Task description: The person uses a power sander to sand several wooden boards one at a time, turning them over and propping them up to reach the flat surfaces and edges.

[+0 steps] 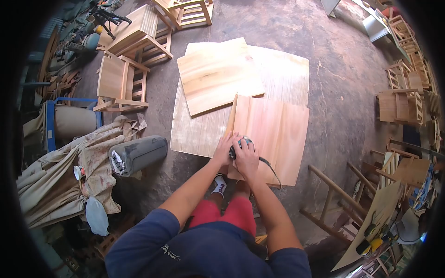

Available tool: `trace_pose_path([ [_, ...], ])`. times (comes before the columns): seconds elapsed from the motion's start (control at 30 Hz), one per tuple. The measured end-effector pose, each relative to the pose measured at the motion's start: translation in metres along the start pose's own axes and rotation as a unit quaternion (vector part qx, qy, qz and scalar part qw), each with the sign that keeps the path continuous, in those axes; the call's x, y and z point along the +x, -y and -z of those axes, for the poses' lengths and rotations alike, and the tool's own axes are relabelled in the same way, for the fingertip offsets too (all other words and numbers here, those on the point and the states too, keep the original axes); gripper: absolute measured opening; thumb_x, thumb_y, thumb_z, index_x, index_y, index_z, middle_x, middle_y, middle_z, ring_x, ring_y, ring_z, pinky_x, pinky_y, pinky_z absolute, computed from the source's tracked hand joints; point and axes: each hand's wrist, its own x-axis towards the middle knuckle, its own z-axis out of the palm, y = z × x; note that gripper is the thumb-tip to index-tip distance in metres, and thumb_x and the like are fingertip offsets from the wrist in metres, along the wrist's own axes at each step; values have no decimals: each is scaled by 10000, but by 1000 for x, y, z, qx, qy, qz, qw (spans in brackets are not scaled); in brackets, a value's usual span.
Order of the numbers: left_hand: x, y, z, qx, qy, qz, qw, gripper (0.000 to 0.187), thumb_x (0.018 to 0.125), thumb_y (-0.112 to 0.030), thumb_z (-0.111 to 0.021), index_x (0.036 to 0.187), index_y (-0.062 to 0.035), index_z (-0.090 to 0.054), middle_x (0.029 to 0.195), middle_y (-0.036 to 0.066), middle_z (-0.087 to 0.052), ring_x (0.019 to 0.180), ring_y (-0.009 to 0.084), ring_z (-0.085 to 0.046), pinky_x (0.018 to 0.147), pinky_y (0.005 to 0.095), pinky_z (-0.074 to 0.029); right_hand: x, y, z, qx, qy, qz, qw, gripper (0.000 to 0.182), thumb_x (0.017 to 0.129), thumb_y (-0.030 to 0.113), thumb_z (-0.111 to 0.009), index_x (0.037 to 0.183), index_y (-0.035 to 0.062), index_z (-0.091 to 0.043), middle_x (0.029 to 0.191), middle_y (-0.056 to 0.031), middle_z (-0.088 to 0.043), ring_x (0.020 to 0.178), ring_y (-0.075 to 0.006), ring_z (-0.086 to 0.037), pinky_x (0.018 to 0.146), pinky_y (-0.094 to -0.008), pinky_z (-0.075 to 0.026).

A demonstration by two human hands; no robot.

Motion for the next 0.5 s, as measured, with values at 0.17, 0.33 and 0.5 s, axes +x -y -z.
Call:
trace_pose_path([
  [0.17,90,8,34,2,-15,23,1000,1115,665,-190,-917,1639,-294,-386,1744,41,-299,1637,353,-217,1261,683,-260,93,-34,6,-18,-1,6,1000,753,662,156,-834,1371,219,-590,1234,-30,-639,1077,-281,-648,749,-470,-538],
  [0.33,167,37,50,44,-45,27,998,1057,702,-230,-883,1639,-272,-394,1732,31,-319,1637,336,-211,1271,672,-246,173,-63,4,-29,-22,32,999,694,690,168,-789,1360,226,-615,1181,-27,-651,1040,-270,-652,734,-449,-532],
  [0.5,211,33,86,87,-28,63,994,976,734,-250,-851,1616,-230,-434,1681,21,-402,1615,318,-262,1229,654,-311,226,-77,7,-25,-27,37,999,630,705,158,-791,1311,216,-625,1130,-35,-656,1009,-270,-665,717,-453,-548],
])
